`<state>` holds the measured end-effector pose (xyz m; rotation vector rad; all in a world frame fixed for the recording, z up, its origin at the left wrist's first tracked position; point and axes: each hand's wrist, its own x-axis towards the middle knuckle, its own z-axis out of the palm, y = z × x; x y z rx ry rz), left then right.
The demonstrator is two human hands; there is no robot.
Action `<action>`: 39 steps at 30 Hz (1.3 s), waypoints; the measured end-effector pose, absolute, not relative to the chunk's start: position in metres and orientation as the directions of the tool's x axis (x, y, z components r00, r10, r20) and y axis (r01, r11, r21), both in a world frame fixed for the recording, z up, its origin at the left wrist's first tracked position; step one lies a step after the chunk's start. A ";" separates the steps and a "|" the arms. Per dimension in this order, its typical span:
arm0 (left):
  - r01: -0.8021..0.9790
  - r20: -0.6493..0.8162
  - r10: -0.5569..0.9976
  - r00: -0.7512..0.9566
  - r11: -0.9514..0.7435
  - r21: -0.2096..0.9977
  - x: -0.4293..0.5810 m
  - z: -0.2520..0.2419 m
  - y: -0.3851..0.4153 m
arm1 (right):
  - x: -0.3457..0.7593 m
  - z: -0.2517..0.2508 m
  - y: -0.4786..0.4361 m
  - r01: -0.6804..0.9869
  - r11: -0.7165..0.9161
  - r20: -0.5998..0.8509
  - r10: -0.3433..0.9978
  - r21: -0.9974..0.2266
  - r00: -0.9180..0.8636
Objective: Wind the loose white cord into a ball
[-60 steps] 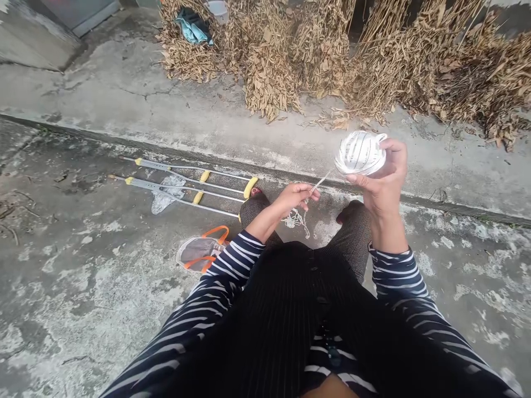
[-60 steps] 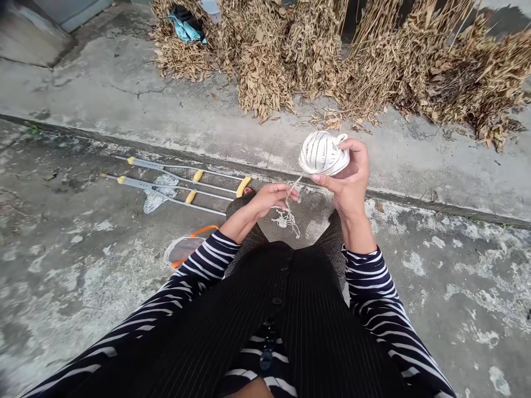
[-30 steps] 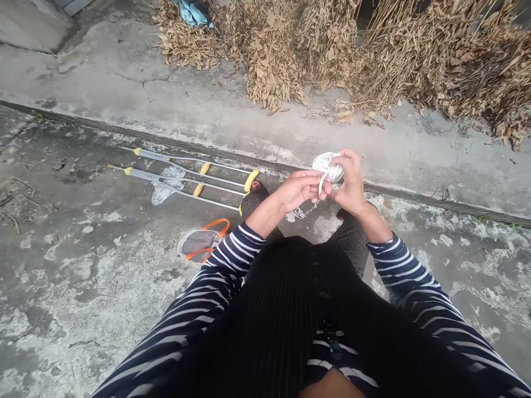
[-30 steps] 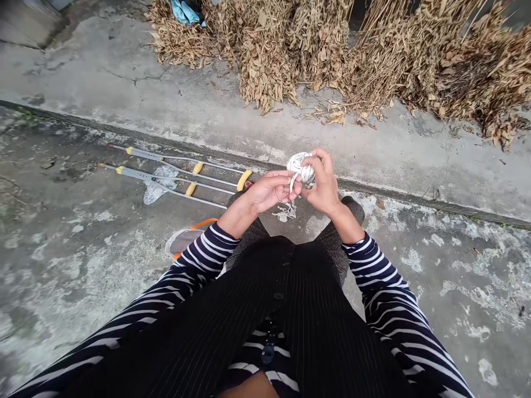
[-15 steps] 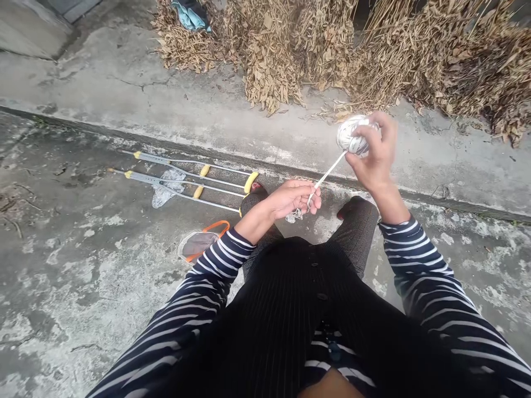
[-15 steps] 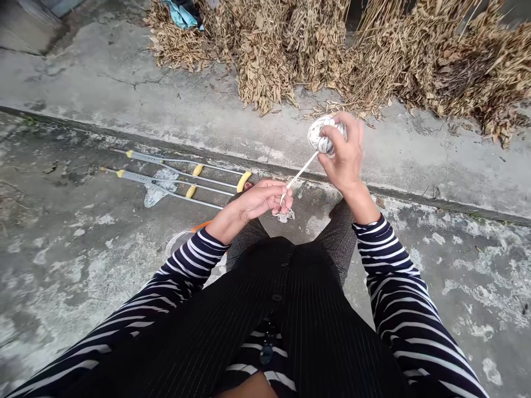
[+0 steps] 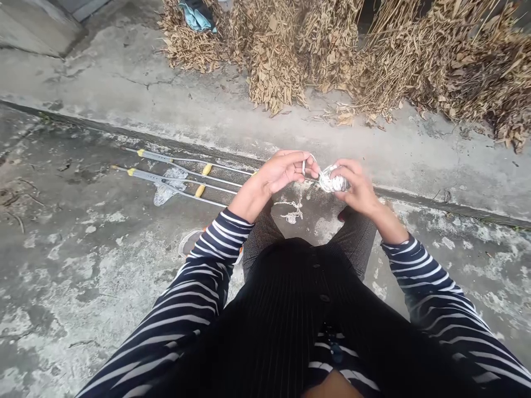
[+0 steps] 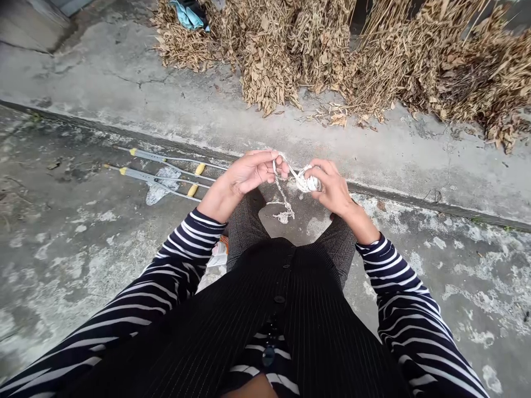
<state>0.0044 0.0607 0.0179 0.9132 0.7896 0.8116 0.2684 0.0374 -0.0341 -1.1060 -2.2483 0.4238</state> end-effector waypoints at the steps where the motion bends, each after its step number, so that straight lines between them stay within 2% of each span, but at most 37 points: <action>1: -0.234 -0.240 0.859 0.452 0.374 0.897 0.004 0.016 0.067 | 0.269 -0.031 0.036 0.562 0.580 0.328 0.808 -0.589 -0.490; 5: -0.112 -0.283 0.857 0.431 0.362 0.925 0.002 0.006 0.088 | 0.267 -0.016 0.032 0.385 0.431 0.192 0.831 -0.816 -0.522; 13: 0.241 -0.343 0.829 0.441 0.260 0.935 0.009 -0.040 0.103 | 0.260 -0.006 0.026 0.132 0.108 0.024 0.854 -0.985 -0.520; 15: 0.218 -0.298 0.875 0.382 0.228 0.949 0.017 -0.051 0.095 | 0.258 -0.007 0.026 0.054 0.036 0.005 0.872 -0.998 -0.490; 18: 0.007 -0.151 0.940 0.306 0.157 0.988 0.030 -0.061 0.076 | 0.258 -0.004 0.028 -0.051 -0.062 -0.035 0.908 -0.997 -0.418; 21: -0.204 -0.041 0.946 0.322 0.111 0.973 0.039 -0.065 0.059 | 0.256 0.003 0.031 -0.118 -0.118 -0.067 0.927 -0.986 -0.370; 23: -0.248 0.001 0.945 0.327 0.085 0.965 0.045 -0.067 0.054 | 0.255 0.008 0.034 -0.142 -0.129 -0.074 0.937 -0.981 -0.341; 29: -0.153 0.006 0.965 0.262 0.036 0.988 0.055 -0.071 0.059 | 0.248 0.013 0.044 -0.229 -0.183 -0.115 0.953 -0.956 -0.282; 32: -0.132 -0.010 0.956 0.294 0.051 0.990 0.054 -0.075 0.059 | 0.250 0.018 0.051 -0.254 -0.183 -0.103 0.949 -0.950 -0.300; 39: -0.107 -0.111 0.914 0.391 0.165 0.981 0.049 -0.099 0.045 | 0.265 0.038 0.075 -0.207 -0.004 0.055 0.959 -0.978 -0.277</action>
